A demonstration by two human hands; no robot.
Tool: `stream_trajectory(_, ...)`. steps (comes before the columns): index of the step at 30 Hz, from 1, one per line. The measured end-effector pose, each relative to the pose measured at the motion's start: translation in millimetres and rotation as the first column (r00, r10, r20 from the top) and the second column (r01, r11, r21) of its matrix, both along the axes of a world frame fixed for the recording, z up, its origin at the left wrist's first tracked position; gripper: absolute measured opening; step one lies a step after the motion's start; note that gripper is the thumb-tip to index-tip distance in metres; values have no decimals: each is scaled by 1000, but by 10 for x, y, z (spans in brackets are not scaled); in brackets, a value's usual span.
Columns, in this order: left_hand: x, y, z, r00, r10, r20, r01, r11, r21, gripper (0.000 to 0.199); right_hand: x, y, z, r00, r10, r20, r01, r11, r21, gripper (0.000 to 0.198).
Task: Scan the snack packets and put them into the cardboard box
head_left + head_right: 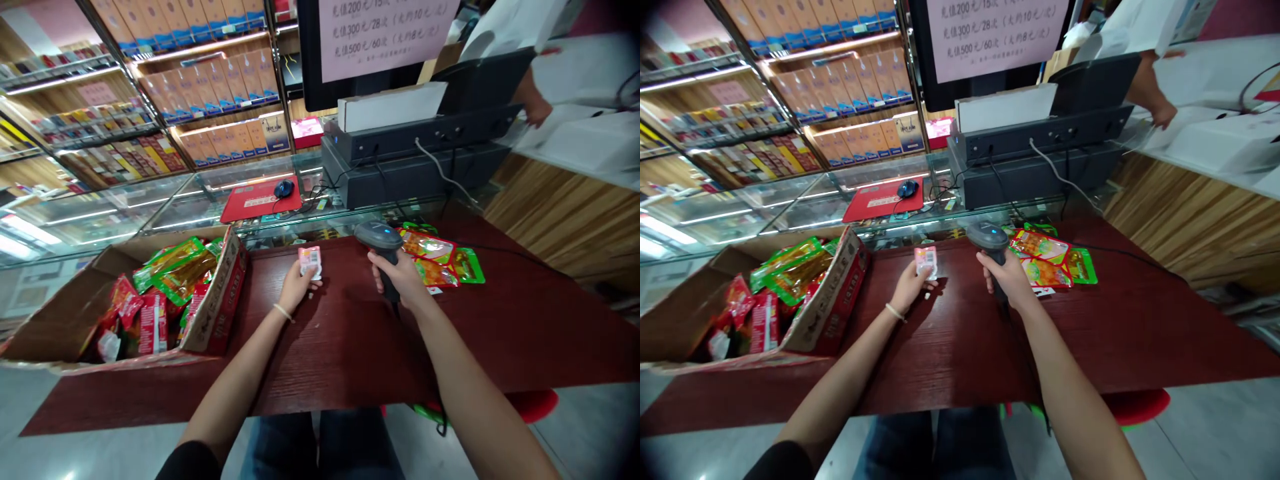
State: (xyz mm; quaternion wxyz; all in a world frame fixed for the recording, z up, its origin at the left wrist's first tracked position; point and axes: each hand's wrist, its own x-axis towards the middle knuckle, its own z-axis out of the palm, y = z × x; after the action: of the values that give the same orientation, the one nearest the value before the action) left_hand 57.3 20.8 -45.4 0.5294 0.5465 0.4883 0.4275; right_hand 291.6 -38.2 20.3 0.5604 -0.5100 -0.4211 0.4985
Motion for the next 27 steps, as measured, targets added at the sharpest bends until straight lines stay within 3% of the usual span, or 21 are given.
stream_trajectory(3,-390,-185,-20,973,109,206,-97,993,-65,48,-133,-27,-28,999,43,-23,-43,999,-12,39)
stream_trajectory(7,-654,-236,-21,927,180,329,-159,983,-90,50,-350,-84,-100,994,105,20,-104,994,-23,41)
stream_trajectory(11,-709,-184,-10,917,212,337,-176,975,-133,49,-493,-130,-187,964,209,167,-207,978,-28,52)
stream_trajectory(18,-710,-172,-21,922,193,336,-140,974,-178,44,-558,-177,-209,829,439,347,-442,894,-77,60)
stream_trajectory(22,-686,-169,-22,929,217,300,-168,969,-180,42,-560,-189,-205,776,494,393,-478,866,-144,49)
stream_trajectory(27,-688,-153,-29,926,207,314,-152,970,-192,44,-528,-168,-232,795,466,388,-442,883,-156,44)
